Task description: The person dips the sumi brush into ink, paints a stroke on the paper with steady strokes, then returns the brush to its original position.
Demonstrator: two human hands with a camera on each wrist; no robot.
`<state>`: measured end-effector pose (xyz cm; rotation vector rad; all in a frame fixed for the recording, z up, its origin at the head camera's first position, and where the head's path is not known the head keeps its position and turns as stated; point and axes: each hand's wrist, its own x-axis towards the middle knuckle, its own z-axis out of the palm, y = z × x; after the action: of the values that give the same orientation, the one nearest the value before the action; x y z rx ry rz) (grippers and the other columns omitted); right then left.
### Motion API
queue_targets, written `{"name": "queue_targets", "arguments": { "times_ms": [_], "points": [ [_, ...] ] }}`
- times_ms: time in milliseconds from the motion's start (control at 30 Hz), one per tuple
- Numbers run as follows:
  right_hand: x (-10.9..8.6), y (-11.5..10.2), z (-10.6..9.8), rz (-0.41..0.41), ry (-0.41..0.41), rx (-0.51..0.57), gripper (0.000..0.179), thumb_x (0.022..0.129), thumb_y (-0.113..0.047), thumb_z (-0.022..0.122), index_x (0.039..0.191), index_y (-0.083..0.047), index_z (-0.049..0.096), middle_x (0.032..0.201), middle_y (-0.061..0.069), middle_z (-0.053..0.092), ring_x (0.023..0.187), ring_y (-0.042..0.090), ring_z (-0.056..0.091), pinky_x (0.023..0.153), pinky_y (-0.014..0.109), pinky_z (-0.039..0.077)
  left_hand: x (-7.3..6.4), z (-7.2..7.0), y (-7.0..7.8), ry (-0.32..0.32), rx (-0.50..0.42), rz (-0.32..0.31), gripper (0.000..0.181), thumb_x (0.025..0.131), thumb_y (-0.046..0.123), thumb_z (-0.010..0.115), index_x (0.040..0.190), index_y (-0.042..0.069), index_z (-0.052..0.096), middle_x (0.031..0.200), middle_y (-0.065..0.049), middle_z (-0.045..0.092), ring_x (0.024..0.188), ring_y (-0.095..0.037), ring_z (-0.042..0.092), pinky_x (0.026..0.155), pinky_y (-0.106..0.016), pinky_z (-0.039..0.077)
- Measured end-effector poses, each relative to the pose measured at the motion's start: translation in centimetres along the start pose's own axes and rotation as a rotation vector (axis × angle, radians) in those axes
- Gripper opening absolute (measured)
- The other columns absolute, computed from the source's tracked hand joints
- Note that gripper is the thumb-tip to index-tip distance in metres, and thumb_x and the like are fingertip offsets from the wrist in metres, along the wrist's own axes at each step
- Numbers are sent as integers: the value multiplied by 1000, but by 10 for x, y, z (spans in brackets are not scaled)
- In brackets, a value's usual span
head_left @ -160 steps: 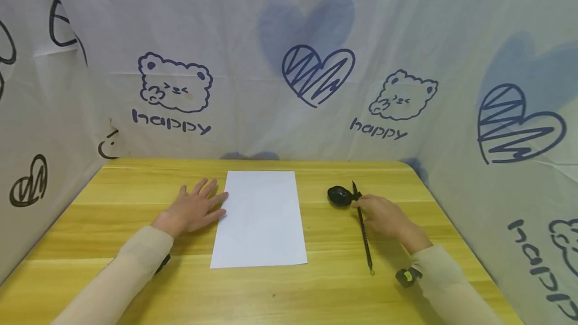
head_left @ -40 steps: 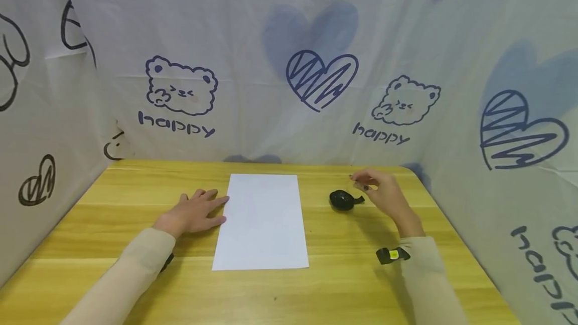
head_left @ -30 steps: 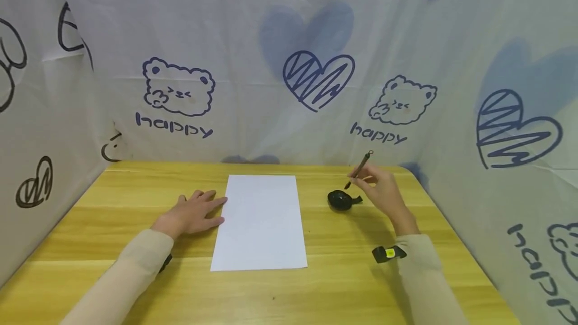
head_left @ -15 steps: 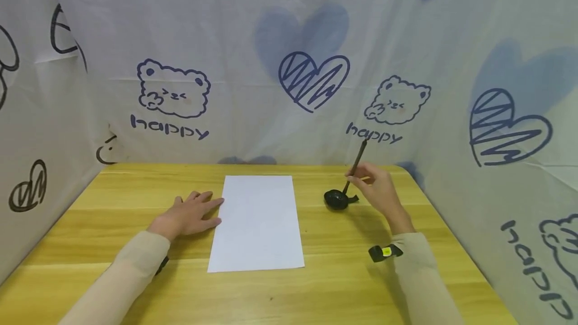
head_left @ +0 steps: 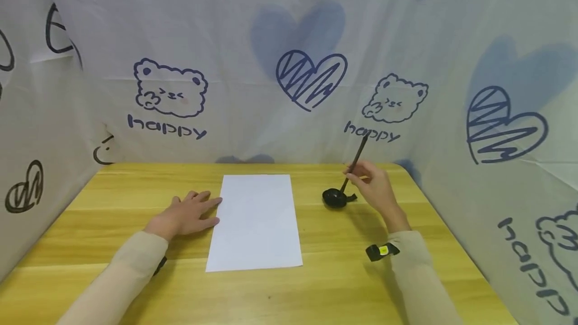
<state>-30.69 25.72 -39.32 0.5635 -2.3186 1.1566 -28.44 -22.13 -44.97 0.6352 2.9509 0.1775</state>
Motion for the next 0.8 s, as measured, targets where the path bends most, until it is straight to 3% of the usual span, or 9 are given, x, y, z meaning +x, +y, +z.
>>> {"name": "queue_targets", "arguments": {
  "times_ms": [133,267,367,500,700,800],
  "points": [
    [-4,-3,-3,17,17,0,16,94,-2,73,110,-1,72,102,19,79,89,12,74,71,11,54,2,3,1,-7,-8,4,68,102,57,52,158,19,43,162,-27,38,146,-56,35,104,-83,28],
    [-5,-26,-5,36,17,15,17,94,5,70,111,6,70,103,25,77,92,34,74,72,14,57,1,1,1,-9,-4,-1,68,102,57,53,158,18,44,162,-27,38,145,-56,36,104,-83,29],
    [-4,-33,-5,55,5,31,18,94,5,69,112,8,69,104,27,76,95,41,73,73,15,58,0,1,0,-8,6,-9,68,102,57,54,158,18,44,161,-26,39,144,-54,38,104,-83,29],
    [-3,-16,1,80,14,43,18,95,4,68,113,8,68,104,28,76,96,45,73,72,19,60,0,0,0,-6,10,-8,68,102,57,53,157,18,45,161,-26,40,144,-53,39,103,-83,30],
    [-1,9,9,90,29,95,21,98,-1,67,118,5,67,107,29,75,98,46,73,79,43,63,-2,0,-1,-1,1,-10,68,102,57,53,158,19,44,161,-26,39,144,-53,38,104,-83,30],
    [-2,13,12,112,26,121,21,99,-5,68,118,2,68,108,26,76,100,42,74,81,42,62,0,1,-2,0,-3,-8,68,102,57,52,158,19,44,162,-26,39,145,-54,37,105,-83,28]
  ]
}}
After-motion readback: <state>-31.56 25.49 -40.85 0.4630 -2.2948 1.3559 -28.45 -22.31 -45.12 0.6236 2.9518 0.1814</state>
